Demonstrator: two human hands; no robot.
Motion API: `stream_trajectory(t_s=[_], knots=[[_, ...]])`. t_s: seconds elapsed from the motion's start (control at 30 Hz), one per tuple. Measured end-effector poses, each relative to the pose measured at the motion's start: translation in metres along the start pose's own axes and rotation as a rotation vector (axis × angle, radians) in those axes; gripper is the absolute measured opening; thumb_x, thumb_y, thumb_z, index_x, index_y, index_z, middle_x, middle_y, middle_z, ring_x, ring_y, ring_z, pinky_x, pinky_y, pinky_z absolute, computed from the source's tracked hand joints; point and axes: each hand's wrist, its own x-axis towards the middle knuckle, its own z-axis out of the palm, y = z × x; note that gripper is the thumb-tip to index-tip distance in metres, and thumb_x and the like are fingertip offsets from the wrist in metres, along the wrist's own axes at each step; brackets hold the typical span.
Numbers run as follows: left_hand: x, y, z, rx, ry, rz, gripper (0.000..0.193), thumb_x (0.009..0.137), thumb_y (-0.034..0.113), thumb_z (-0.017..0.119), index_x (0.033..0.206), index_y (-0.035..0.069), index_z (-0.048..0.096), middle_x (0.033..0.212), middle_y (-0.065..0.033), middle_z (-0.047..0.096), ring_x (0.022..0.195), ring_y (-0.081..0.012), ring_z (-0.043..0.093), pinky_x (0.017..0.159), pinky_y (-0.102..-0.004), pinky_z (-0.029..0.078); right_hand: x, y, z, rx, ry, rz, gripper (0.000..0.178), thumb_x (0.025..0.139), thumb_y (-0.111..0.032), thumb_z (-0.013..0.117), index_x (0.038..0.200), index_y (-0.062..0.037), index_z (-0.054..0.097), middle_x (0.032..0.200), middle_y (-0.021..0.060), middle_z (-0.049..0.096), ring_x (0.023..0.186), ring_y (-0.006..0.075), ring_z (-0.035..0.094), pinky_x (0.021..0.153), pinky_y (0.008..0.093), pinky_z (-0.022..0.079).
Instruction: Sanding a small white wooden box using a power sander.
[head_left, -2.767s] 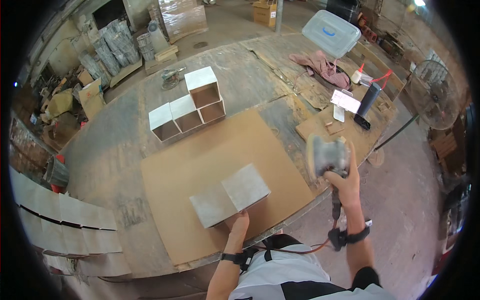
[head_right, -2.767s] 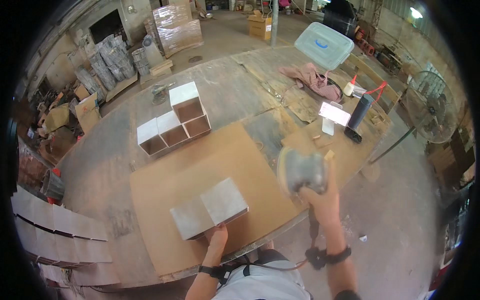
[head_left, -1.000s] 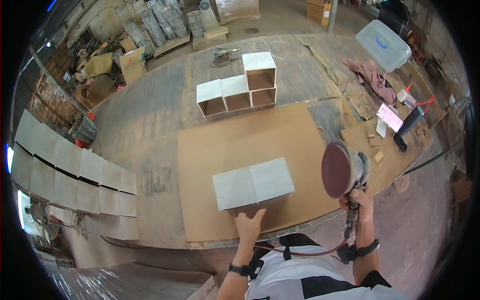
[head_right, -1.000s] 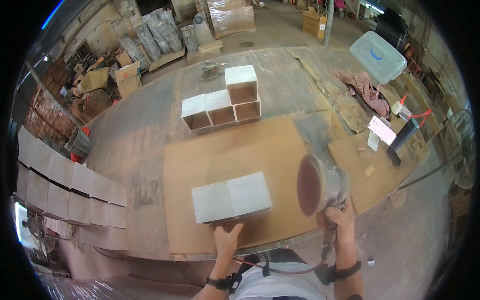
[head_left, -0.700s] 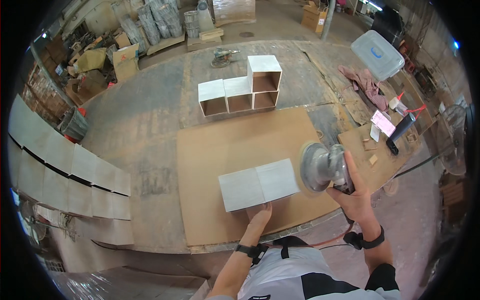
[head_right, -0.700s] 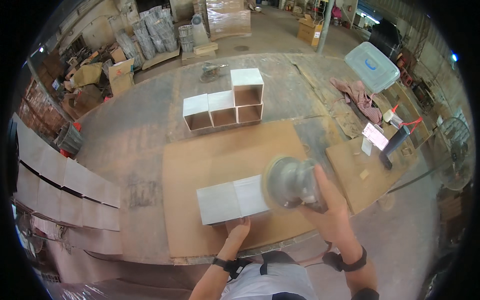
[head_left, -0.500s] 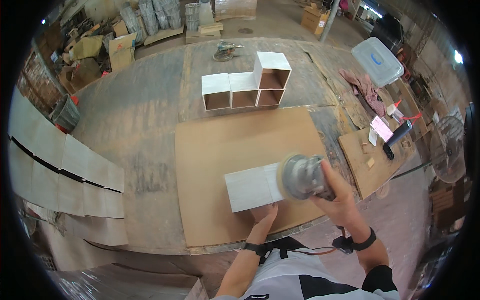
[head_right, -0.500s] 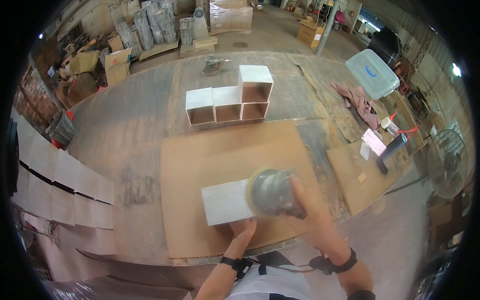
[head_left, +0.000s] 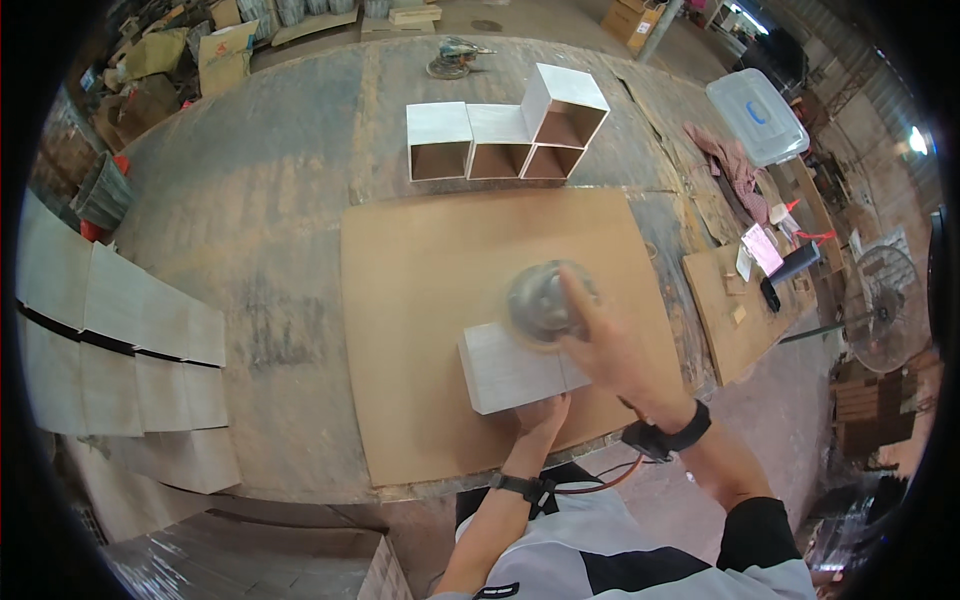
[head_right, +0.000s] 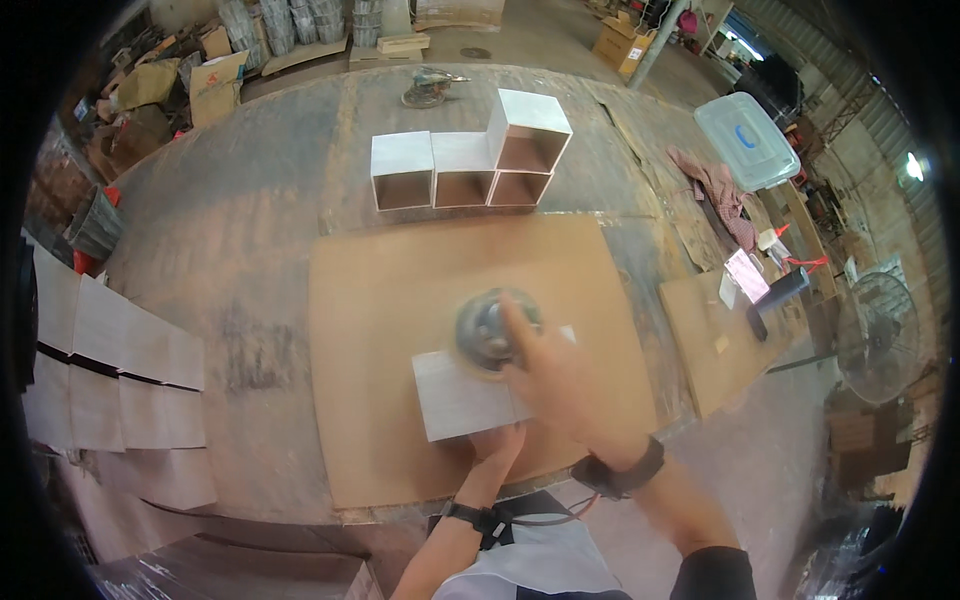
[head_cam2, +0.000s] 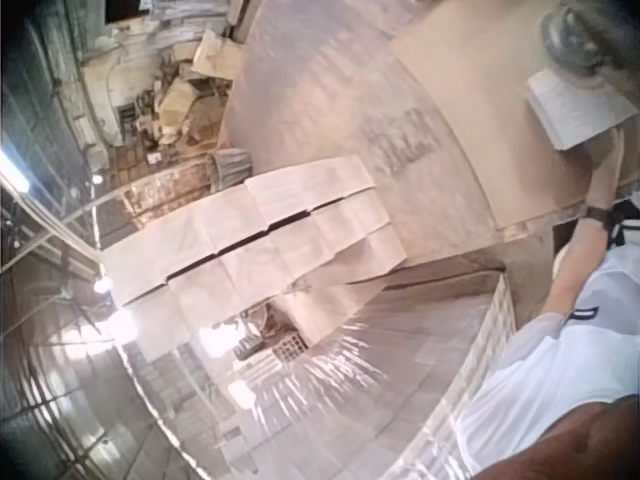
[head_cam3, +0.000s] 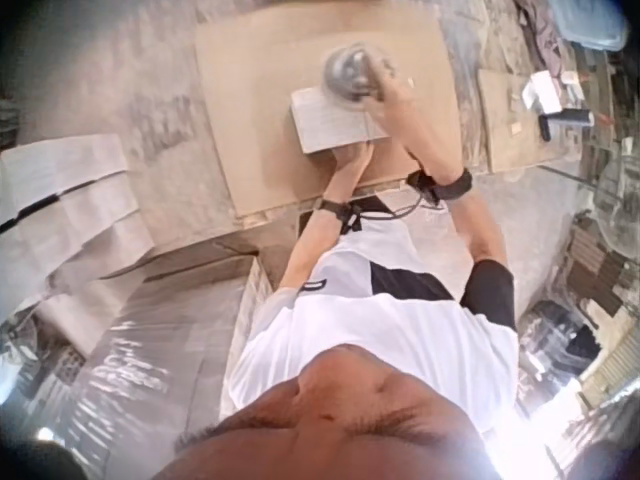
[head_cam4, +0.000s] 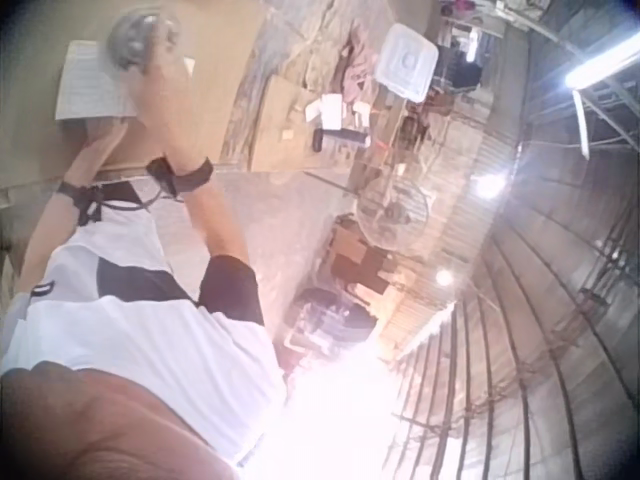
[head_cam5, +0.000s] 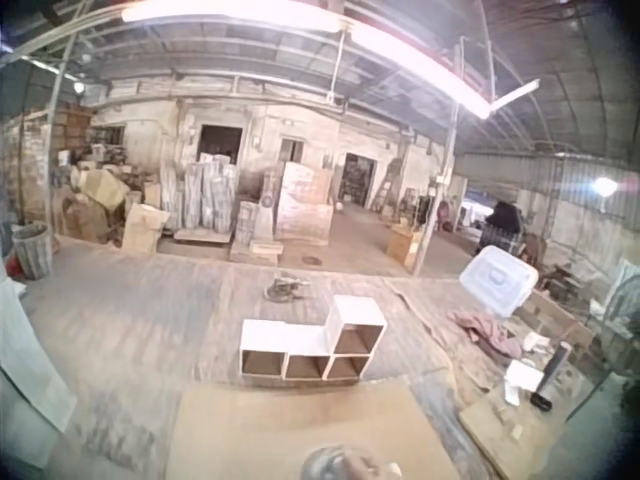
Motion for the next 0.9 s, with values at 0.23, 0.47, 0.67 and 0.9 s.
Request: stream_trajectory(t_s=[0.23, 0.47, 0.67, 0.9], knots=[[-0.016, -0.006, 0.004, -0.045, -0.043, 0.001, 0.064, 0.075, 0.034, 0.067, 0.129, 0.009, 0.046, 0.134, -0.0157, 0.045, 0.128, -0.0363, 0.035, 0.106, -0.0491, 0.028, -0.034, -0.044, 0.003, -0.015, -0.143, -0.074, 0.079, 0.069, -0.015, 0.072, 0.140, -0.0157, 0.037, 0.090, 0.0208, 0.052, 0.076, 0.0361, 0.056, 0.065, 0.0401, 0.047], [-0.008, -0.010, 0.007, -0.016, -0.060, -0.008, 0.063, 0.075, 0.034, 0.067, 0.129, 0.009, 0.046, 0.134, -0.0156, 0.045, 0.128, -0.0362, 0.035, 0.106, -0.0491, 0.028, -0.024, -0.012, 0.003, -0.059, 0.025, 0.062, 0.077, 0.071, -0.008, 0.064, 0.140, -0.0190, 0.034, 0.083, 0.0221, 0.054, 0.067, 0.0370, 0.057, 0.057, 0.0418, 0.047], [-0.008, -0.005, 0.007, -0.021, -0.056, 0.003, 0.063, 0.076, 0.034, 0.067, 0.129, 0.009, 0.047, 0.134, -0.0155, 0.045, 0.128, -0.0361, 0.036, 0.106, -0.0491, 0.028, 0.005, -0.012, 0.012, -0.018, -0.033, -0.049, 0.078, 0.072, -0.008, 0.065, 0.141, -0.0169, 0.032, 0.081, 0.0215, 0.052, 0.072, 0.0372, 0.056, 0.057, 0.0446, 0.047], [-0.010, -0.008, 0.009, -0.032, -0.040, 0.007, 0.062, 0.076, 0.034, 0.066, 0.129, 0.008, 0.047, 0.134, -0.0154, 0.045, 0.128, -0.0360, 0.036, 0.106, -0.0491, 0.028, -0.034, -0.046, 0.008, 0.010, -0.110, -0.125, 0.075, 0.070, -0.009, 0.069, 0.138, -0.0140, 0.038, 0.096, 0.0217, 0.055, 0.075, 0.0384, 0.056, 0.065, 0.0417, 0.048]])
